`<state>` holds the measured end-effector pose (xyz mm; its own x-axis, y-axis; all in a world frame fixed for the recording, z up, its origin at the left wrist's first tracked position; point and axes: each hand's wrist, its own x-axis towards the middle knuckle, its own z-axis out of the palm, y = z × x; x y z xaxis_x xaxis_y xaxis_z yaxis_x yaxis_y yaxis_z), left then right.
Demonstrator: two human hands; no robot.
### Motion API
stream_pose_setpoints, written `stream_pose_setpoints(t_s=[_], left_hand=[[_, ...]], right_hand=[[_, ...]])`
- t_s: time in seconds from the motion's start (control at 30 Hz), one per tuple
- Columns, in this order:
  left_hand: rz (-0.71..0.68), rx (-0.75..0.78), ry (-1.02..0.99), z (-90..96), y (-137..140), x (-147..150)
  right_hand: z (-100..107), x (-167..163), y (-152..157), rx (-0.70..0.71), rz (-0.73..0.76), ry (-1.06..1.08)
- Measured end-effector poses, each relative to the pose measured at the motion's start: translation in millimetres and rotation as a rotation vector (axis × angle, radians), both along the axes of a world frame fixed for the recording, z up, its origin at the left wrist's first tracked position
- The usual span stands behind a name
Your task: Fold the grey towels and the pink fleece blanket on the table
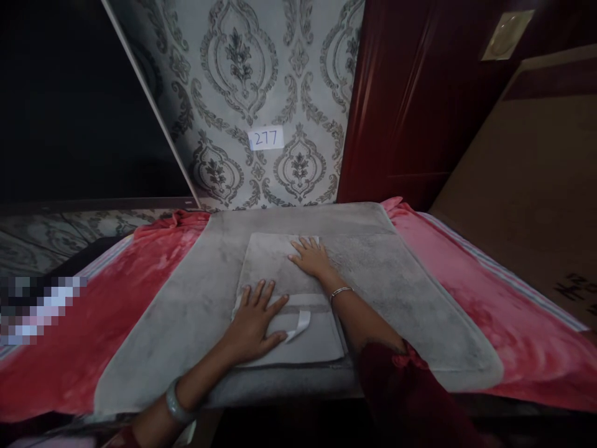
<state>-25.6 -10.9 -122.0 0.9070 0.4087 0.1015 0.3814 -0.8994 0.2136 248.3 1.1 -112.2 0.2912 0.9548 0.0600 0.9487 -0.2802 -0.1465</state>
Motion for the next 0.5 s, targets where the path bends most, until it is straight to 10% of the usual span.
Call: stream_pose_setpoints(t_s=[0.2,0.5], left_hand=[[0.011,-0.098,-0.07,21.4,16.6,-5.3],[0.172,-0.014,0.034,57.6,131.7,59.9]], right_hand=[[21.1,-22.0,-8.6,-0.06,-0.014,0.036],[16.3,-111.8,-66.4,-0.065,0.464,0.137]])
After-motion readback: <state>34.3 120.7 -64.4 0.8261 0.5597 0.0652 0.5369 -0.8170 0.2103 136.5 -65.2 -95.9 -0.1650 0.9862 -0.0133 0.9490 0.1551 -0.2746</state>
